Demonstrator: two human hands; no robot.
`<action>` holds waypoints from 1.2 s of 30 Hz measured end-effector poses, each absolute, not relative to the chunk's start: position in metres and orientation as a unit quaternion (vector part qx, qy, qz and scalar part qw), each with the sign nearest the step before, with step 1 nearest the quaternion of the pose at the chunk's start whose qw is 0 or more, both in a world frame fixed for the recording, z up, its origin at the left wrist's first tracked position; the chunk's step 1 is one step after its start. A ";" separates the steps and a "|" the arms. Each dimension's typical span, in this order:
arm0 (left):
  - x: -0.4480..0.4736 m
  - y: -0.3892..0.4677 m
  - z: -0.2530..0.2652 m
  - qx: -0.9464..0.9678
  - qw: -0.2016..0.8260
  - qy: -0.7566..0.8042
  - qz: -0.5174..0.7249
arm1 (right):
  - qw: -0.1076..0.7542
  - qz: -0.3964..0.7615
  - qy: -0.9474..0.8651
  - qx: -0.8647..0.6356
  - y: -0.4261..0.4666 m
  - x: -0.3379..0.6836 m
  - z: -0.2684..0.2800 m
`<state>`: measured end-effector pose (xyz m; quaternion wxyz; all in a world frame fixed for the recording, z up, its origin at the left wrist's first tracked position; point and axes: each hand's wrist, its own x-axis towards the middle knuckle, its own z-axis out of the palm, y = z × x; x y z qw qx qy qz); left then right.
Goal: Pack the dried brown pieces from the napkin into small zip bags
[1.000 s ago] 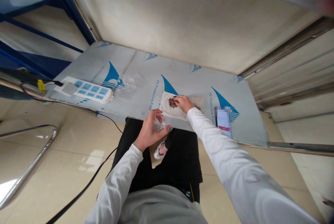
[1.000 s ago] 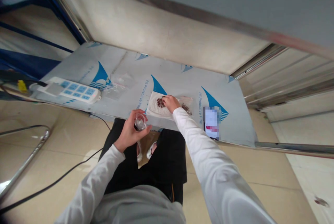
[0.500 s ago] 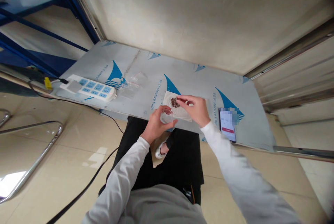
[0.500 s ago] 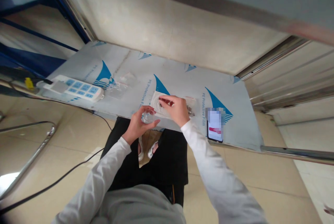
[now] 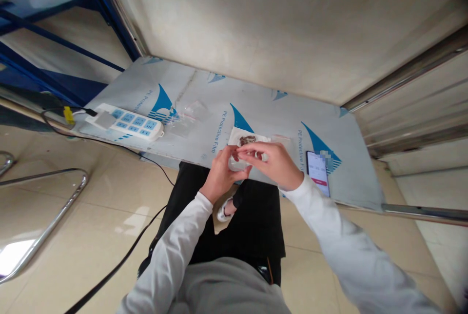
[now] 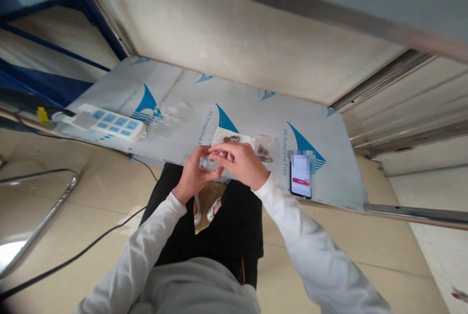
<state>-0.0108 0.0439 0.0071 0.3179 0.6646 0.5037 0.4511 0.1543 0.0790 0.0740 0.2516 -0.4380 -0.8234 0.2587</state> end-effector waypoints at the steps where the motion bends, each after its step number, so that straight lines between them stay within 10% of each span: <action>1: -0.012 0.044 0.007 0.661 0.317 0.503 0.459 | 0.277 0.260 -0.796 -0.471 0.088 0.161 0.063; 10: -0.024 0.040 0.006 0.639 0.325 0.517 0.467 | 0.159 0.173 -0.750 -0.618 0.158 0.187 -0.049; 23: -0.026 0.043 0.001 0.638 0.334 0.524 0.455 | 0.189 0.170 -0.727 -0.637 0.160 0.187 -0.056; 32: -0.020 0.044 0.003 0.645 0.329 0.515 0.458 | 0.360 0.257 -0.706 -0.553 0.100 0.162 0.033; 36: -0.013 0.042 0.009 0.653 0.347 0.496 0.455 | 0.311 0.268 -0.782 -0.469 0.057 0.138 0.088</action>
